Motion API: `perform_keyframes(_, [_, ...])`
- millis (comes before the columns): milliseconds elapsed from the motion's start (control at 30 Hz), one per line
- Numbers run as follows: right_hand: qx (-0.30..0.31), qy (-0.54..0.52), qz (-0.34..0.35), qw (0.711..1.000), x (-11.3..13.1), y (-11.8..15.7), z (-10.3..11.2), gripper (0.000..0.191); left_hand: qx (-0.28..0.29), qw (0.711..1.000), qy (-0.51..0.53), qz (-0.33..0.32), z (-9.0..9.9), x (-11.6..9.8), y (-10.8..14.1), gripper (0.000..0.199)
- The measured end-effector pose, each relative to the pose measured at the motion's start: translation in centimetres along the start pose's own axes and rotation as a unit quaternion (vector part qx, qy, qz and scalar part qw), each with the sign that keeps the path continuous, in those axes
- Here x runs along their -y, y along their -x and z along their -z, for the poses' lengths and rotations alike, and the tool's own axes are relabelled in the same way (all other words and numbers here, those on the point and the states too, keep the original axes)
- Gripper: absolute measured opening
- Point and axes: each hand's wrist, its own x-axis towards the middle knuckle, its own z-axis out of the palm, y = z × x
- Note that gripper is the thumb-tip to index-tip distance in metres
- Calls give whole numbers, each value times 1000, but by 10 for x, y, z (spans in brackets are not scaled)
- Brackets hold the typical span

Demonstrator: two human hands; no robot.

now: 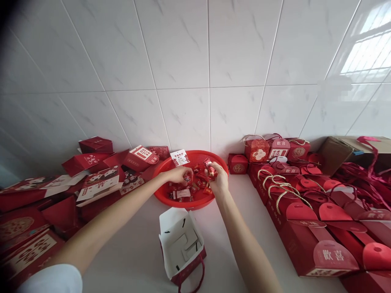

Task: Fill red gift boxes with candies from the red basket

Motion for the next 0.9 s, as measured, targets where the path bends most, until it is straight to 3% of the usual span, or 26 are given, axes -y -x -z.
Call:
perform_keyframes(200, [15,7,-6,1000,29,7,-1,15,-125,988,87,-31,8,-10,27,55])
perform_keyframes(333, [51,33,-23,998,39,19,-8,14,-173,950,250,-68,12,-18,50,64])
perform_keyframes(433, [86,46,-27,995,42,30,-13,19,-130,927,325,-132,16,-28,75,63])
perform_keyframes(633, [186,94,24,978,49,53,-21,28,20,954,233,-188,16,-55,128,56])
perform_keyframes(700, [207,118,29,971,51,61,-22,26,30,965,190,-178,14,-63,142,49])
perform_keyframes(800, [249,173,38,952,53,77,-24,25,2,986,107,-127,9,-73,162,25])
perform_keyframes(900, [347,272,28,897,55,93,-24,24,10,997,30,-64,6,-77,177,24])
